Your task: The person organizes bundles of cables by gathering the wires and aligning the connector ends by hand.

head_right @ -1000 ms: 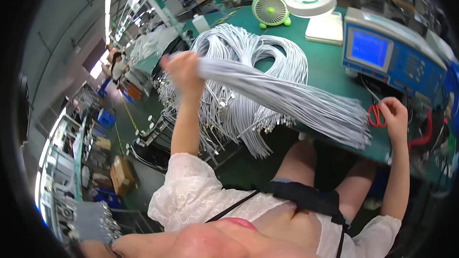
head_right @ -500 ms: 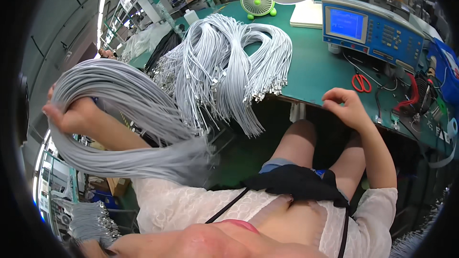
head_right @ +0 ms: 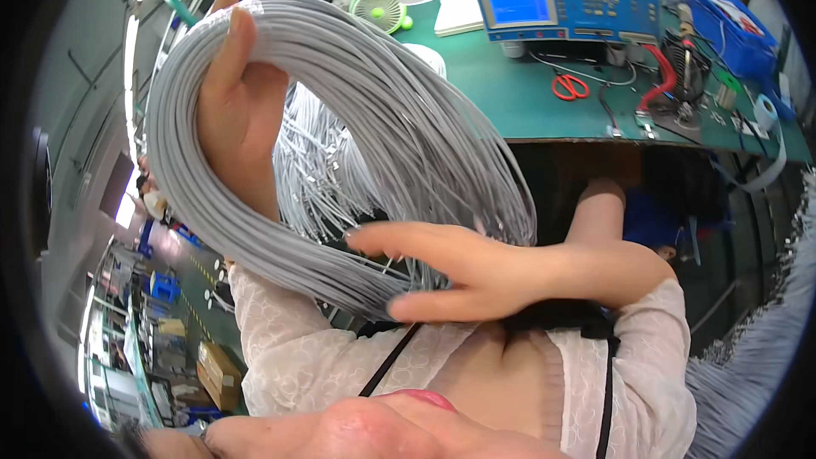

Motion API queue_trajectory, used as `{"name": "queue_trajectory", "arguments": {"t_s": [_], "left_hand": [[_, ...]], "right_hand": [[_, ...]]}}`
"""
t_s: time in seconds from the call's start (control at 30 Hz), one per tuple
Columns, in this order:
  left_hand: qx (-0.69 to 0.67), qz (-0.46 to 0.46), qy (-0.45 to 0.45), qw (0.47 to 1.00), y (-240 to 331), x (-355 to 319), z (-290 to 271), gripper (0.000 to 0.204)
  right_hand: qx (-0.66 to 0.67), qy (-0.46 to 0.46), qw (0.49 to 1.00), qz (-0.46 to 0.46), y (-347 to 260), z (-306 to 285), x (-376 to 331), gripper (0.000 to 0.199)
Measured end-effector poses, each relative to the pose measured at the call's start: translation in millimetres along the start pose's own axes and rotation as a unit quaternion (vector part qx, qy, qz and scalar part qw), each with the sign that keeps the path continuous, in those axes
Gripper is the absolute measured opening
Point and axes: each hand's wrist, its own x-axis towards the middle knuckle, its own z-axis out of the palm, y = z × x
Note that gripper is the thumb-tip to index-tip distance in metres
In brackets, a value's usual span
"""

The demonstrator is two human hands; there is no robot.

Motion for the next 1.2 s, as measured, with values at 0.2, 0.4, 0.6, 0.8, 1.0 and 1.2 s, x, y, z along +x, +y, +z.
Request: {"name": "queue_trajectory", "arguments": {"t_s": [0.2,0.4,0.6,0.8,1.0,1.2], "left_hand": [[0.059,-0.008,-0.041,0.997,-18.7,-26.9,11.7,0.055],[0.050,-0.015,-0.276,0.960,-7.9,-45.2,-23.7,0.083],[0.128,-0.065,-0.263,0.954,-63.3,-67.2,-55.8,0.061],[0.141,-0.516,-0.240,0.810,-233.0,-140.5,-51.5,0.035],[0.397,-0.195,-0.659,0.609,-368.0,-175.6,-48.7,0.024],[0.110,-0.577,-0.311,0.747,-452.2,-176.7,3.6,0.039]], "right_hand": [[-0.263,0.208,0.932,0.137,136.3,-21.3,4.8,0.073],[-0.109,0.440,0.889,0.062,243.0,-23.2,-72.3,0.052],[-0.436,0.336,0.806,0.217,163.7,-55.3,-146.8,0.053],[-0.524,0.217,0.739,0.364,171.0,-114.4,-289.1,0.049],[-0.084,0.318,0.596,0.733,189.7,-43.7,-441.9,0.042],[0.446,0.682,0.437,0.382,179.0,23.3,-418.7,0.056]]}}
